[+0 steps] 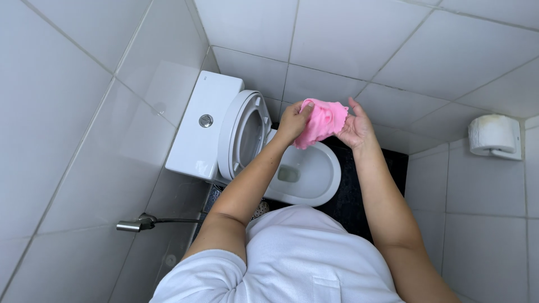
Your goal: The person washes a pink cloth in the sink, then wipes the wall tiles, the toilet tank, and the toilet seat. They rinse the cloth again and replace the toilet paper roll on the holder.
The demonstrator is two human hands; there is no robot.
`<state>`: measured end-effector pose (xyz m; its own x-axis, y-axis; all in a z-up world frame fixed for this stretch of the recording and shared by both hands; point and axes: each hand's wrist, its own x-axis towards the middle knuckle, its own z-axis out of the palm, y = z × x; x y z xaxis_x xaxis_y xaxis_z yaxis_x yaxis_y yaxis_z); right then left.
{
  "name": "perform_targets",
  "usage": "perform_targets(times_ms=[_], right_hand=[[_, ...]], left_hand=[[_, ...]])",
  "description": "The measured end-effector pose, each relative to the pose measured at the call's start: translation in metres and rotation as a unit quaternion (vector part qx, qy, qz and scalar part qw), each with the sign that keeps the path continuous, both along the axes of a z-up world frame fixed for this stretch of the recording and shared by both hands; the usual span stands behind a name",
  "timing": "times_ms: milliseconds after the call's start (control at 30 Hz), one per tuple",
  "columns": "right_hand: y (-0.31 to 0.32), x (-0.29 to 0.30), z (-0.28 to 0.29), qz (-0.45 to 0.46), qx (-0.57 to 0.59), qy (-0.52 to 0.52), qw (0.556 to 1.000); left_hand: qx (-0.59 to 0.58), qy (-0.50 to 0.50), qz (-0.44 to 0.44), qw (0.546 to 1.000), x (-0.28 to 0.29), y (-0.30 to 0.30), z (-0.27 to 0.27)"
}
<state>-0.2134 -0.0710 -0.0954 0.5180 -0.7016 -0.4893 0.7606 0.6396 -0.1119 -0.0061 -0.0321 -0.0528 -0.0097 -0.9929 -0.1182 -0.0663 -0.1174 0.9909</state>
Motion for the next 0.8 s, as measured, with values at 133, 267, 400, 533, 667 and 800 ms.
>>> perform_targets(times_ms=[133,267,400,533,667,800], right_hand=[[-0.002,-0.011,0.002,0.136,-0.161,0.094,0.973],[-0.010,-0.035,0.004,0.248,-0.292,0.155,0.910],[-0.014,-0.052,0.013,0.198,-0.226,0.075,0.951],[-0.035,-0.055,-0.053,0.098,-0.136,0.047,0.985],[-0.066,-0.052,-0.070,0.073,-0.216,0.175,0.958],[-0.073,-0.060,-0.017,0.059,-0.320,0.329,0.887]], left_hand=[[-0.039,-0.032,0.124,0.991,0.008,-0.009,-0.010],[-0.062,0.007,0.252,0.966,0.022,-0.021,0.023],[-0.080,-0.004,0.302,0.950,0.040,-0.030,0.023],[-0.048,-0.116,0.333,0.935,0.036,-0.023,0.023],[-0.073,-0.171,0.310,0.933,0.021,-0.007,0.062],[-0.080,-0.219,0.310,0.921,0.056,-0.030,0.043]])
